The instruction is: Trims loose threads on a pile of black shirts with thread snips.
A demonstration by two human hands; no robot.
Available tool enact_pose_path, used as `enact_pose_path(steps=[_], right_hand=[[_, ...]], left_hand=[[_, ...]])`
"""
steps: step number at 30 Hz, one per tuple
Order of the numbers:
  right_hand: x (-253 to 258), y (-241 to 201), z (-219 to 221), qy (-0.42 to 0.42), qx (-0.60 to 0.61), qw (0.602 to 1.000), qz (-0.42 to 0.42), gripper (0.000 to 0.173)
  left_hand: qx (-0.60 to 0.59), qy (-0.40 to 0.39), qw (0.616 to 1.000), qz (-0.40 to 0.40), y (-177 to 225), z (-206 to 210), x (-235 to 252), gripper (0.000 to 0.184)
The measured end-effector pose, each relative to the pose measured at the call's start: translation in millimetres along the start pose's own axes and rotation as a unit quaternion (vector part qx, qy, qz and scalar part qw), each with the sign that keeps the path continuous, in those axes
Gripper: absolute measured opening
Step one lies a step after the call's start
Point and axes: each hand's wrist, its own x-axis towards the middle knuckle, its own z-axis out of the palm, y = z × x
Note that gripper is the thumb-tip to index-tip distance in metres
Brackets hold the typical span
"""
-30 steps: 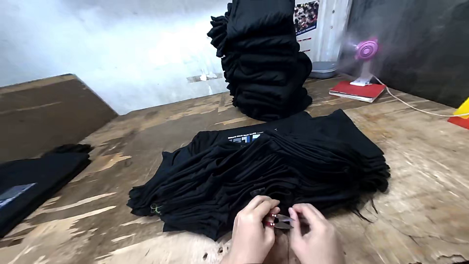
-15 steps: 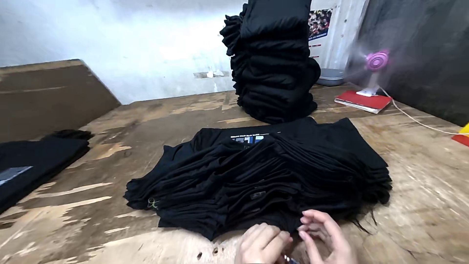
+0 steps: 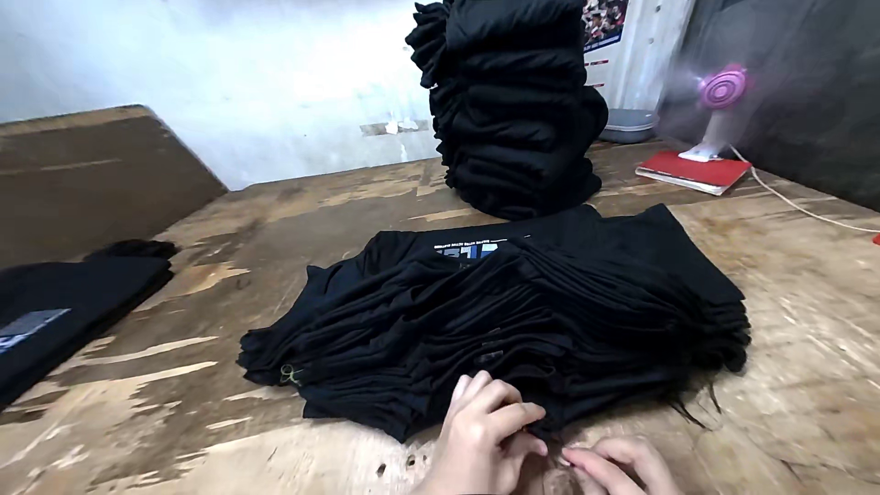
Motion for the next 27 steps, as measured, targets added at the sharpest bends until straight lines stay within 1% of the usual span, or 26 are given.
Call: enact_pose_path(steps=[3,5,7,9,10,12,15,18,20,21,23,24,25,26,27], right_hand=[[1,-2,-1,-0.017,-0.018,0.999,0.025,0.005],[6,-3,-3,-0.052,-0.074,0.995,0.034,0.009],[12,-5,-1,-0.059,-0.140,0.988,0.020,0.015],[19,-8,7,-0.050,-0.188,0.981,-0.008,0.012],[20,-8,10,-0.050,-0.199,0.978,-0.018,0.012],[20,-8,12,-0.063,-0.189,0.980,-0.016,0.015],[18,-9,4,-0.096,-0.103,0.990,0.030,0.016],[13,-9,-8,-0.118,-0.044,0.991,0.050,0.017],[10,-12,-14,-0.147,-0.027,0.987,0.063,0.019],[9,-13,-18,-0.164,-0.027,0.984,0.070,0.021],[10,-14,-23,-0.194,-0.060,0.976,0.083,0.034],[12,-15,-24,-0.197,-0.083,0.973,0.091,0.034],[13,-16,-23,-0.180,-0.113,0.973,0.089,0.027],[15,-17,-18,-0.150,-0.151,0.974,0.076,0.022],[17,-17,-12,-0.117,-0.185,0.974,0.054,0.021]], left_hand=[[0.014,0.001,1.000,0.017,0,4,3,0.015],[0.024,0.004,1.000,0.002,-1,-1,3,0.017],[0.027,0.016,0.999,-0.023,-2,-6,4,0.026],[0.033,0.031,0.998,-0.041,-5,-13,8,0.034],[0.042,0.037,0.998,-0.043,-6,-17,9,0.033],[0.064,0.046,0.996,-0.036,-7,-25,13,0.025],[0.099,0.040,0.994,0.019,-6,-33,12,0.017],[0.117,0.017,0.989,0.088,0,-22,7,0.016],[0.132,0.008,0.983,0.125,0,-10,5,0.017],[0.132,0.011,0.982,0.134,-2,-6,5,0.017],[0.127,0.021,0.984,0.127,-3,-3,7,0.015],[0.126,0.026,0.985,0.118,-3,-5,8,0.014],[0.126,0.029,0.986,0.110,-3,-8,10,0.014],[0.125,0.030,0.986,0.105,-3,-10,11,0.015],[0.128,0.030,0.986,0.106,-3,-11,12,0.015]])
